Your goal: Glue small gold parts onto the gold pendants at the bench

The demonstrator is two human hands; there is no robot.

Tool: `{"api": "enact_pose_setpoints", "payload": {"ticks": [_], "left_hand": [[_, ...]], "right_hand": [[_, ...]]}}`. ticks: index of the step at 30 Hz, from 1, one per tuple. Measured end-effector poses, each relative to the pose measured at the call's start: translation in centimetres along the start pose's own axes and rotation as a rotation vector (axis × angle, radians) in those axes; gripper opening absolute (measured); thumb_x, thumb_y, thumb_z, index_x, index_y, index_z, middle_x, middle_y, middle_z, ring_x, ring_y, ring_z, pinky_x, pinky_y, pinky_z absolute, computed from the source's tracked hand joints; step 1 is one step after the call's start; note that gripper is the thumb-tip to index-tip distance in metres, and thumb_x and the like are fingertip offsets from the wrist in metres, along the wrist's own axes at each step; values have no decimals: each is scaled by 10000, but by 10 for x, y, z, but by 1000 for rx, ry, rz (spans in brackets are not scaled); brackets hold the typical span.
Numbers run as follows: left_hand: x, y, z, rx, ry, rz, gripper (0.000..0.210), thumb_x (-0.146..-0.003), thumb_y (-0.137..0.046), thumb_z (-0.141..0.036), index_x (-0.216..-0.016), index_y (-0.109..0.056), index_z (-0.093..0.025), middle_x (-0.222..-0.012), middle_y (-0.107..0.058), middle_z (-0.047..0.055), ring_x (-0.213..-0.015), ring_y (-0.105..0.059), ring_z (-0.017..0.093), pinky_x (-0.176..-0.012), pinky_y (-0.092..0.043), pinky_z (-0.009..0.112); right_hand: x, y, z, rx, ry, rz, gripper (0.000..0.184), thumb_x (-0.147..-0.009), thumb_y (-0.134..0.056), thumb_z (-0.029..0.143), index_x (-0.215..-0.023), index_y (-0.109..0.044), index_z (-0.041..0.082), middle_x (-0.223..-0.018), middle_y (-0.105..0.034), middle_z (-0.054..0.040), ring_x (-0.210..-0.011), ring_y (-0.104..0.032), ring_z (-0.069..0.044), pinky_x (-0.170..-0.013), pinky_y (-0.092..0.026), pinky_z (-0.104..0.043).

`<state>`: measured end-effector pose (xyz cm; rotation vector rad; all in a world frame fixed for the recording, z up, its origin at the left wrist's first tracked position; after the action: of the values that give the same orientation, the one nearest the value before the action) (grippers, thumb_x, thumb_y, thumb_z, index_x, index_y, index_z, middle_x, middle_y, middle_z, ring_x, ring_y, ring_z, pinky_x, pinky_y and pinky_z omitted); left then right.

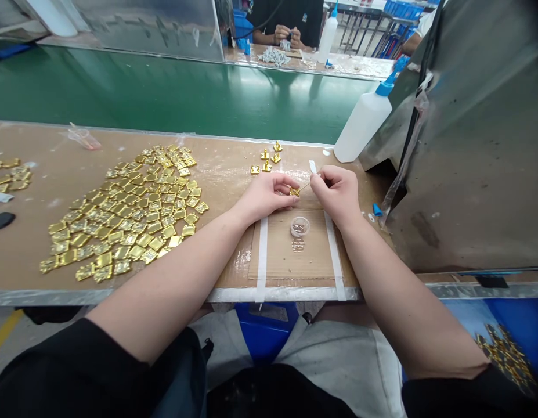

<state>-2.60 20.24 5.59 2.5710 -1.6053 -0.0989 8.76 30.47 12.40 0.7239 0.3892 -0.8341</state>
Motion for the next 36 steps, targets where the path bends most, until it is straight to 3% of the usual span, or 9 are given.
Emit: {"api": "enact_pose_setpoints", "payload": {"ticks": [4,9,11,19,24,28,32,34,36], "left_hand": [[-3,0,-1,-14,-32,4,270,-795,-815,-101,-1053,-735,-115,-803,-669,18,-637,-691,118,-608,-562,236],[-4,-2,-2,-26,-47,17,297,-800,-781,-85,-1094,-748,-114,-830,-689,25,-612,-683,112,-561,-519,215],[-5,0,-1,-20,-48,9,332,-797,-791,-109,-1127,-754,-118,-817,-684,18,-605,-690,119,-571,-523,226],[-2,-1,0,-32,15,26,489,-736,-868,-327,-1160,-754,-112,-730,-676,12,-602,-688,152,-549,-513,230],[4,4,0,-101,63,-27,677,-665,-904,-524,-1189,-749,-124,-763,-703,36,-599,-645,146,-514,-487,220],[1,7,1,-186,104,-33,734,-625,-906,-578,-1214,-750,-167,-806,-714,3,-608,-620,122,-530,-462,200],[4,14,0,-252,163,-95,770,-516,-926,-614,-1172,-779,-239,-812,-760,-20,-637,-649,155,-599,-521,232],[5,17,1,-292,180,-109,725,-493,-923,-625,-1126,-798,-295,-837,-788,-25,-687,-688,189,-643,-553,253],[5,20,2,-310,182,-134,647,-465,-917,-641,-1031,-816,-343,-877,-806,-39,-709,-701,205,-644,-564,265]], "right_hand": [[2,13,23,-92,166,-10,362,-871,-579,229,-555,-403,212,-568,-371,46,-551,-358,-106,-578,-274,-288],[28,-18,60,-92,293,539,405,-933,-569,240,-585,-364,208,-574,-349,58,-543,-347,-95,-573,-264,-278],[38,-24,60,25,255,639,417,-949,-555,226,-586,-351,203,-568,-362,58,-550,-359,-95,-594,-268,-281],[52,-6,45,600,69,592,410,-1006,-593,465,-722,-660,177,-704,-671,-34,-665,-547,-154,-628,-256,-302],[90,57,82,558,117,310,430,-1057,-520,510,-841,-701,185,-772,-711,-46,-693,-615,-155,-617,-312,-294],[145,149,116,315,342,-167,382,-1044,-492,305,-700,-628,209,-579,-581,1,-522,-513,-132,-562,-338,-297],[154,254,66,371,73,-515,426,-1043,-499,298,-658,-654,203,-586,-621,-16,-564,-586,-146,-601,-422,-280],[132,295,24,489,-159,-523,433,-1050,-486,352,-718,-707,184,-637,-666,-33,-631,-627,-161,-627,-444,-271],[100,316,-20,618,-379,-355,415,-1075,-437,365,-958,-770,146,-857,-767,-81,-791,-687,-178,-696,-474,-262]]}}
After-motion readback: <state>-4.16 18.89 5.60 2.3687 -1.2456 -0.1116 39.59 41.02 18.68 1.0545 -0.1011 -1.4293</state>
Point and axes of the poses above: each hand's wrist, its own x-axis away from the middle knuckle, its own y-axis out of the back of the hand, z = x × y, the point moved 10 cm from there along -x, towards the middle knuckle
